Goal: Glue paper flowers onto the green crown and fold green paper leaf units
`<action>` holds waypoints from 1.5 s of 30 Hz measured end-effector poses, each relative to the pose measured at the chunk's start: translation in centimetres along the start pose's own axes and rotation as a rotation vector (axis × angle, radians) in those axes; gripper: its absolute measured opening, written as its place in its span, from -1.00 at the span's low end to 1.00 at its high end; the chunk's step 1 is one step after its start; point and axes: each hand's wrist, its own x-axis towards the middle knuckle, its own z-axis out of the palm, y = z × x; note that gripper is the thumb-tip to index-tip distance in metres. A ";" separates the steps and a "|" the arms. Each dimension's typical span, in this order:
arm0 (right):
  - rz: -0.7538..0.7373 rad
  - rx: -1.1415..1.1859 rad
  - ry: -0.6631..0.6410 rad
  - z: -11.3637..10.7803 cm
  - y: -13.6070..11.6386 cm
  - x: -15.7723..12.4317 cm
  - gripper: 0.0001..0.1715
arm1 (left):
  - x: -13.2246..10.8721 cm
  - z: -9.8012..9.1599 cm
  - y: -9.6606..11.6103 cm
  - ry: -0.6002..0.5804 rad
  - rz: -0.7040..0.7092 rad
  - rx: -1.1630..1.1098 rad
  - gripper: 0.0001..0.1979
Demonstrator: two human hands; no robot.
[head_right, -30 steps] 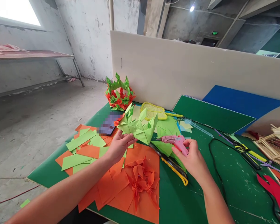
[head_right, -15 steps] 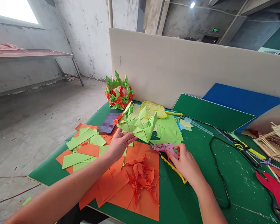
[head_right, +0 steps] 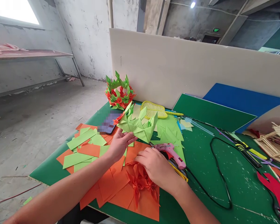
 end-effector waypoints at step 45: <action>0.528 1.150 0.633 -0.8 0.1 3.4 -0.59 | -0.8 0.5 0.4 -0.047 -0.041 -0.054 -0.66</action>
